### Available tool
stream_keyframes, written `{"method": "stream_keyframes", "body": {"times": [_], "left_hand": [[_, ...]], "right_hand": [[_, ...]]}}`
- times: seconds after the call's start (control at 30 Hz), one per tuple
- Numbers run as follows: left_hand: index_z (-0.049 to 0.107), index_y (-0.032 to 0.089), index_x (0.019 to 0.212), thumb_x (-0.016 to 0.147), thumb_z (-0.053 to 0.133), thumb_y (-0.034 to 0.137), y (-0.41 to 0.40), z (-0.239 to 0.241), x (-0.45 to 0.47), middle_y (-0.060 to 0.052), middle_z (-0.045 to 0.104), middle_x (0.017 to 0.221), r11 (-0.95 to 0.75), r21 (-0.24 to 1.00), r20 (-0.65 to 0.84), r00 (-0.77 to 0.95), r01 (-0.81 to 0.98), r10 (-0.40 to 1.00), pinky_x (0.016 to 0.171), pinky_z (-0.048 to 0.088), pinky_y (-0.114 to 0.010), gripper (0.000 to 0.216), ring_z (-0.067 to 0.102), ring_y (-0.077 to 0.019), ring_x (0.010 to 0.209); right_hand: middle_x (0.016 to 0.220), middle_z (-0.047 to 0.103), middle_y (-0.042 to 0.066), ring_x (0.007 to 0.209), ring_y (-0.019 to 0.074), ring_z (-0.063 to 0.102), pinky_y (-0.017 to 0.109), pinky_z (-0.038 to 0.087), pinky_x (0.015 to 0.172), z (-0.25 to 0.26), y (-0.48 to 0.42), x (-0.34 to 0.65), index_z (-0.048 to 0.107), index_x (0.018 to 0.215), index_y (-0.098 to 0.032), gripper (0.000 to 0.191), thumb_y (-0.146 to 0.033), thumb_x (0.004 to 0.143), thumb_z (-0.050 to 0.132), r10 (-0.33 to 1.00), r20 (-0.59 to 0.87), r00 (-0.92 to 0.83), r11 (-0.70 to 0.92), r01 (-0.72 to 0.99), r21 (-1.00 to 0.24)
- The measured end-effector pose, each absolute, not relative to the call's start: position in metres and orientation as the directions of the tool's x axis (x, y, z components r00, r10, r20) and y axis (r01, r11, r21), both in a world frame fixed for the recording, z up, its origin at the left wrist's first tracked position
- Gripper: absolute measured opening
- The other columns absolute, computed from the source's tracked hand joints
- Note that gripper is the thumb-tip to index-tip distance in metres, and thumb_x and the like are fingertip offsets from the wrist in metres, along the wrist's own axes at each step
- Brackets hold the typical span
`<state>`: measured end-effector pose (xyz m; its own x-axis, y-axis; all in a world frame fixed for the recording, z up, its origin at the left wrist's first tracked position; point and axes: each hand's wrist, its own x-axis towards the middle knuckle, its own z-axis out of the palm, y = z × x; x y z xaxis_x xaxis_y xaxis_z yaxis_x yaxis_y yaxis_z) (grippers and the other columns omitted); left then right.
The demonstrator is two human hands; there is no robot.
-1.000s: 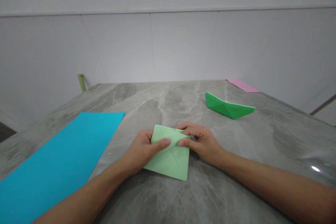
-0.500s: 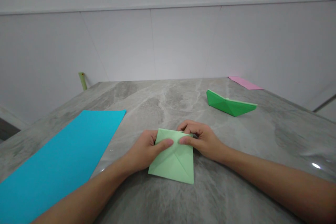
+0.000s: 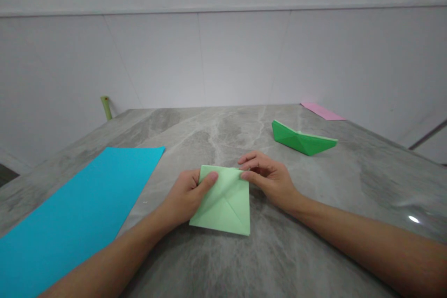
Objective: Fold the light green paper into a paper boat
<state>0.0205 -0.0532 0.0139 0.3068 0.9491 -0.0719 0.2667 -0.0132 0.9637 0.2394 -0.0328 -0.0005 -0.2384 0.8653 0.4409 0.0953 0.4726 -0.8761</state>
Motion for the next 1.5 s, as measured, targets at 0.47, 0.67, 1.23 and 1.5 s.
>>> {"method": "stream_keyframes", "body": {"times": [0.47, 0.67, 1.23, 1.5], "left_hand": [[0.049, 0.015, 0.062, 0.081, 0.047, 0.060, -0.0555, 0.0141, 0.0209, 0.002, 0.045, 0.055, -0.071, 0.955, -0.021, 0.302, 0.288, 0.953, 0.041, 0.031, -0.018, 0.049, 0.040, -0.0091, 0.048], [0.047, 0.016, 0.062, 0.082, 0.046, 0.058, -0.0575, 0.0158, 0.0209, 0.002, 0.041, 0.055, -0.097, 0.953, 0.002, 0.314, 0.288, 0.949, 0.040, 0.028, -0.018, 0.047, 0.036, -0.0082, 0.048], [0.042, 0.017, 0.060, 0.085, 0.044, 0.050, -0.0566, 0.0164, 0.0186, 0.004, 0.032, 0.056, -0.207, 0.937, 0.135, 0.254, 0.282, 0.958, 0.040, 0.023, -0.018, 0.041, 0.029, -0.0075, 0.049], [0.047, 0.016, 0.064, 0.087, 0.044, 0.050, -0.0590, 0.0155, 0.0224, 0.004, 0.036, 0.058, -0.219, 0.937, 0.131, 0.308, 0.273, 0.942, 0.043, 0.026, -0.018, 0.041, 0.032, -0.0081, 0.051]], "right_hand": [[0.103, 0.061, 0.007, 0.090, 0.0193, 0.057, 0.032, 0.044, 0.074, 0.0000, -0.0338, 0.2396, 0.062, 0.075, -0.019, 0.016, -0.032, 0.084, 0.062, 0.856, 0.386, -0.343, 0.433, 0.068, -0.899], [0.094, 0.063, 0.006, 0.084, 0.0185, 0.058, 0.033, 0.043, 0.074, 0.0010, -0.0339, 0.2393, 0.063, 0.068, -0.018, 0.019, -0.031, 0.083, 0.063, 0.861, 0.402, -0.310, 0.447, 0.087, -0.890], [0.084, 0.062, 0.001, 0.074, 0.0128, 0.057, 0.026, 0.046, 0.067, -0.0020, -0.0365, 0.2393, 0.065, 0.086, -0.021, 0.010, -0.027, 0.079, 0.069, 0.906, 0.364, -0.214, 0.351, -0.101, -0.931], [0.079, 0.066, 0.001, 0.068, 0.0139, 0.058, 0.027, 0.047, 0.064, 0.0041, -0.0410, 0.2330, 0.068, 0.093, -0.020, 0.026, -0.034, 0.072, 0.075, 0.918, 0.188, -0.349, 0.148, -0.139, -0.979]]}}
